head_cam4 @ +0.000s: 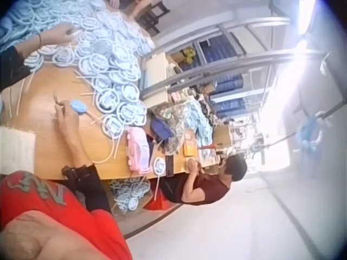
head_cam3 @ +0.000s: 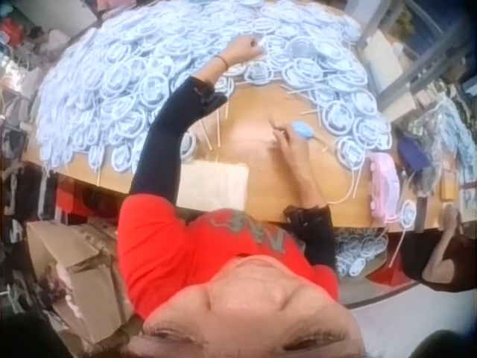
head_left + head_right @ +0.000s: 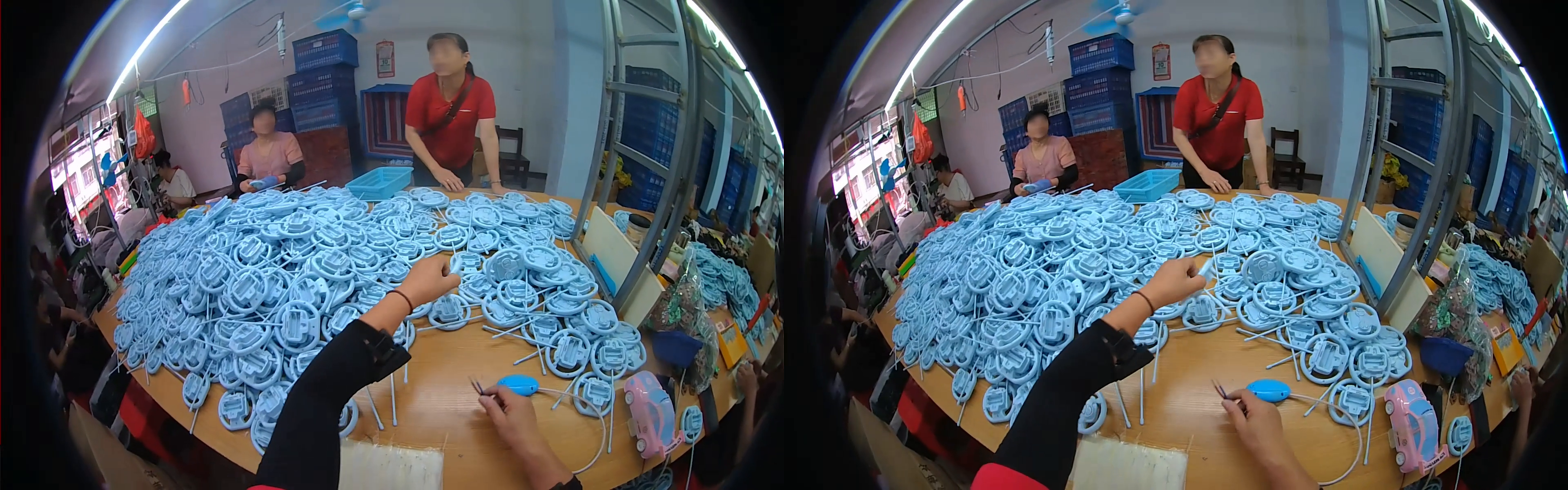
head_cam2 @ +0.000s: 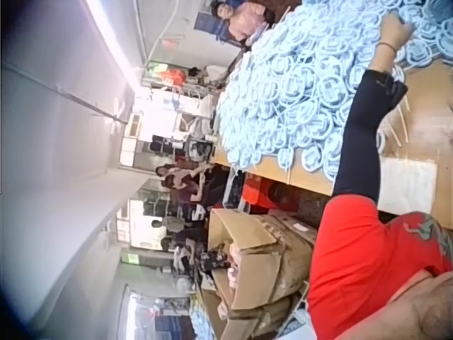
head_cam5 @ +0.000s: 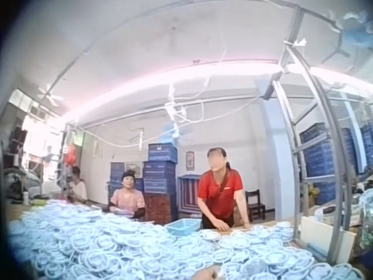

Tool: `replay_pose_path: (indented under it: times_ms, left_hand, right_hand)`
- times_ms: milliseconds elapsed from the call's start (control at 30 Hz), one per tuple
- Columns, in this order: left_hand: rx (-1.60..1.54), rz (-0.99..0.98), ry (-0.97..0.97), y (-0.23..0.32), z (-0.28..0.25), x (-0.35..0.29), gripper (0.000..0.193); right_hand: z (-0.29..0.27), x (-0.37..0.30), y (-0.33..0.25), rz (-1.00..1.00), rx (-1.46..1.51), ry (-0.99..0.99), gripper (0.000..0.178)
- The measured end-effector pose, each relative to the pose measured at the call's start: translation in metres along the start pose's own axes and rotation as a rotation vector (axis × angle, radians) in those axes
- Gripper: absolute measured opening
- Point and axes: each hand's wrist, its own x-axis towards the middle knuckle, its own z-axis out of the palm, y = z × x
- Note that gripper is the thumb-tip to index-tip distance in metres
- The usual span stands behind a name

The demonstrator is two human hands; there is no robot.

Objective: The person is assembling plastic toy steering wheel components on a factory workbench.

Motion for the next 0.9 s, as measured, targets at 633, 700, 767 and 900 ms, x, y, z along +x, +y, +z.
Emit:
replay_pose_path:
  times_ms: [633, 700, 767, 900]
  left_hand:
    - [-1.758, -0.483, -0.33, 0.054, 0.017, -0.205, 0.036]
    - [-1.659, -0.509, -0.299, 0.068, 0.019, -0.211, 0.036]
    - [-1.358, -0.499, -0.234, 0.061, 0.035, -0.214, 0.031]
    - [-1.335, -0.625, -0.026, 0.045, 0.029, -0.212, 0.025]
  right_hand:
    - [-0.006, -0.001, -0.007, 0.171, 0.752, 0.028, 0.024]
    - [-0.007, 0.001, 0.0, 0.181, 0.693, 0.026, 0.022]
    - [-0.003, 0.004, 0.006, 0.211, 0.635, 0.031, 0.021]
    - [-0.003, 0.002, -0.002, 0.037, 0.372, -0.022, 0.033]
